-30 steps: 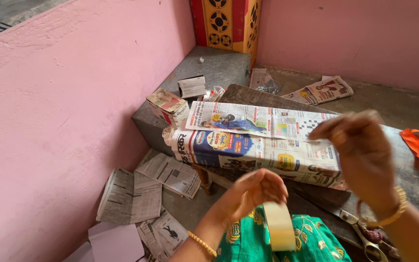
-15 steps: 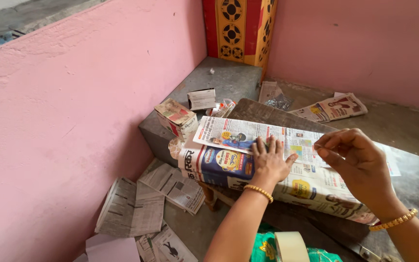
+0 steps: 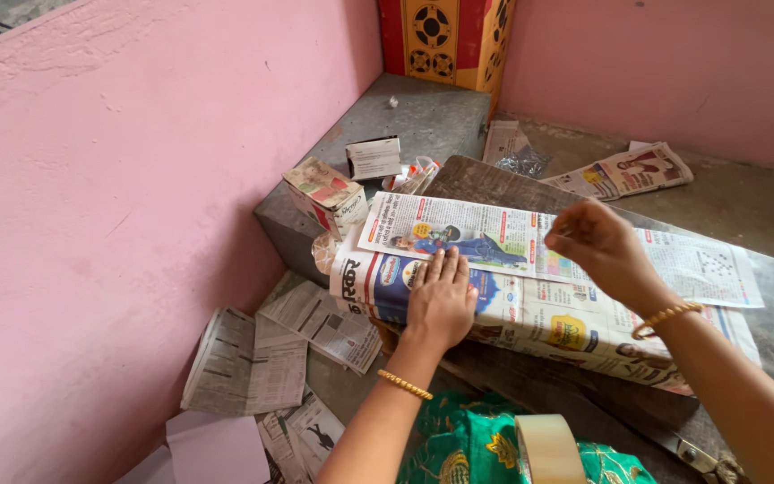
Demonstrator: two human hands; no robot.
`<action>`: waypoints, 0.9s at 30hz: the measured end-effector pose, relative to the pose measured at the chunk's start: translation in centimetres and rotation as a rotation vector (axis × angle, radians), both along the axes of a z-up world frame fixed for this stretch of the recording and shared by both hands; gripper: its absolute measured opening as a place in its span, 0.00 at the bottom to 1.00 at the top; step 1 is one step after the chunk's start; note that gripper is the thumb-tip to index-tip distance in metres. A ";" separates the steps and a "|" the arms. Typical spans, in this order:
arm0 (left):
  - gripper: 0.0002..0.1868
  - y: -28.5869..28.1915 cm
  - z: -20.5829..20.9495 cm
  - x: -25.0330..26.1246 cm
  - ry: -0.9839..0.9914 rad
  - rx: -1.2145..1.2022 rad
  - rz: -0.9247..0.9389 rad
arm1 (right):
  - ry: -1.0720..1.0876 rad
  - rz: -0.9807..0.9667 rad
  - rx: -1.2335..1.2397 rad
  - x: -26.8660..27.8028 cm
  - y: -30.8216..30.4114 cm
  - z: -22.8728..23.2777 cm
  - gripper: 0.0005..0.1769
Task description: The person wraps a rectangular box with newspaper, folds the edges, and secures the seams with clear tape using scissors. The person repeatedly folds and tapes the box to complete the wrapping.
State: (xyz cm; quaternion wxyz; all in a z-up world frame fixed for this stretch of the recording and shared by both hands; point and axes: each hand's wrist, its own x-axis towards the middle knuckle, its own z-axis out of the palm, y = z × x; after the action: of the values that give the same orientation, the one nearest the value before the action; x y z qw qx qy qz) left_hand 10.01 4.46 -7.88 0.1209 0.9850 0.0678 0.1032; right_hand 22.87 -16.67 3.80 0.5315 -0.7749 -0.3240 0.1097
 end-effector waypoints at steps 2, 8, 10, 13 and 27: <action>0.33 0.7 -0.6 -0.5 -0.098 -0.017 -0.018 | -0.010 0.017 -0.109 0.4 1.9 -0.8 0.08; 0.28 1.3 0.2 -1.6 -0.198 -0.098 -0.038 | -0.191 0.143 -0.246 0.5 6.9 -3.3 0.13; 0.26 1.2 0.6 -1.7 -0.241 -0.039 -0.053 | -0.224 0.169 -0.299 0.6 8.1 -4.0 0.14; 0.23 1.4 1.0 -1.5 -0.293 -0.022 -0.068 | -0.251 0.199 -0.354 0.7 9.3 -4.7 0.14; 0.19 2.2 1.1 -1.9 -0.313 -0.151 -0.067 | -0.375 0.356 -0.558 2.1 10.7 -4.2 0.14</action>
State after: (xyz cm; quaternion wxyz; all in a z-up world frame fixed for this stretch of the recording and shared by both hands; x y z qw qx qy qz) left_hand 8.08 6.67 -6.75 0.2069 0.9468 0.0229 0.2456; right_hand 24.93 -5.99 -0.39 0.2044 -0.8281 -0.5027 0.1407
